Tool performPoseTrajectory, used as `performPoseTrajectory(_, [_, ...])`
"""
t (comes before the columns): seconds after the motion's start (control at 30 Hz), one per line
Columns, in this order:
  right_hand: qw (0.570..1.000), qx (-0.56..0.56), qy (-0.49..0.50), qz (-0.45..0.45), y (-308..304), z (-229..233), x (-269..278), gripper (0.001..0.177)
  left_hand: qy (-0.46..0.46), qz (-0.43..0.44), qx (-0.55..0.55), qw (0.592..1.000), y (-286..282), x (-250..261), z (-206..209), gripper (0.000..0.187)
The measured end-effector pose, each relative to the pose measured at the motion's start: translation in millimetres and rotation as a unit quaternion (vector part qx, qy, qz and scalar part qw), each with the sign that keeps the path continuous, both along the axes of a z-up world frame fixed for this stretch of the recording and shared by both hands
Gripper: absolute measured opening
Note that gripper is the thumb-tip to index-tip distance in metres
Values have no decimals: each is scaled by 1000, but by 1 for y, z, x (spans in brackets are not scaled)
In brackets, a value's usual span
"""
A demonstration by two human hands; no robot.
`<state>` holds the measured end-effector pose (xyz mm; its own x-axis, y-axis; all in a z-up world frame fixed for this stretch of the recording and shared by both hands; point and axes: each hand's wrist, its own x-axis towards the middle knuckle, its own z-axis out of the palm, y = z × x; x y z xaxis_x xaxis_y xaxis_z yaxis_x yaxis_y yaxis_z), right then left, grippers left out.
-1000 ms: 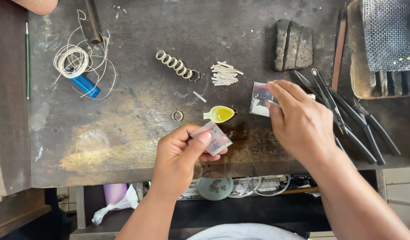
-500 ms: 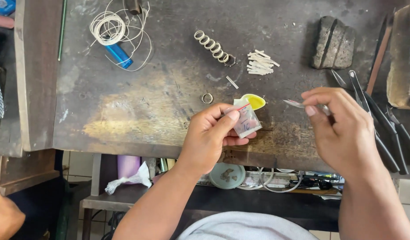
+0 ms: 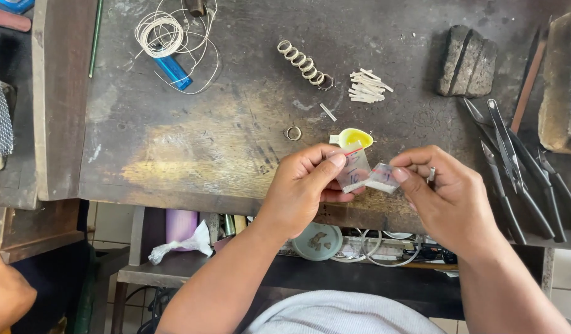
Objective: Applying soldering paste or adhesive to a small jewelry ring using a fine-tipped metal tool at a workbench.
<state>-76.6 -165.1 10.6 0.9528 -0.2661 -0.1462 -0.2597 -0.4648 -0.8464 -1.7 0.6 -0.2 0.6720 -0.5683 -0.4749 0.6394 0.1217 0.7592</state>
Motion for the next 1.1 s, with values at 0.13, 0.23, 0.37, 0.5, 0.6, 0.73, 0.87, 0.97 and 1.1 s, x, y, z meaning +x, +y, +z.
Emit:
performPoseTrajectory(0.13, [1000, 4, -20, -1, 3, 0, 1, 7, -30, -25, -26, 999, -1, -3, -5, 31])
performPoseTrajectory(0.23, [1000, -13, -26, -3, 5, 0, 2, 7, -36, -22, -31, 999, -5, -6, -10, 38])
performPoseTrajectory(0.37, [999, 20, -37, 0, 6, 3, 3, 11, -74, -30, 21, 997, -6, -7, -8, 37])
performPoseTrajectory(0.5, [994, 107, -38, 0, 1, 5, 4, 25, -68, -18, 26, 997, -8, -7, -9, 36])
performPoseTrajectory(0.6, [995, 99, -8, 5, -1, 6, 4, 37, -69, -21, 38, 997, -7, -7, -10, 36])
performPoseTrajectory(0.73, [988, 154, -8, -7, -1, 5, 4, 28, -92, -21, 47, 994, -7, -7, -9, 36])
performPoseTrajectory(0.87, [975, 219, -29, -10, 0, 0, 5, 26, -73, -20, 38, 996, -7, -7, -8, 34])
performPoseTrajectory(0.97, [972, 232, -29, -9, -2, -2, 4, 27, -69, -21, 43, 996, -7, -6, -7, 34])
performPoseTrajectory(1.1, [973, 229, -23, -28, -1, -4, 3, 26, -74, -25, 46, 996, -6, -6, -6, 35])
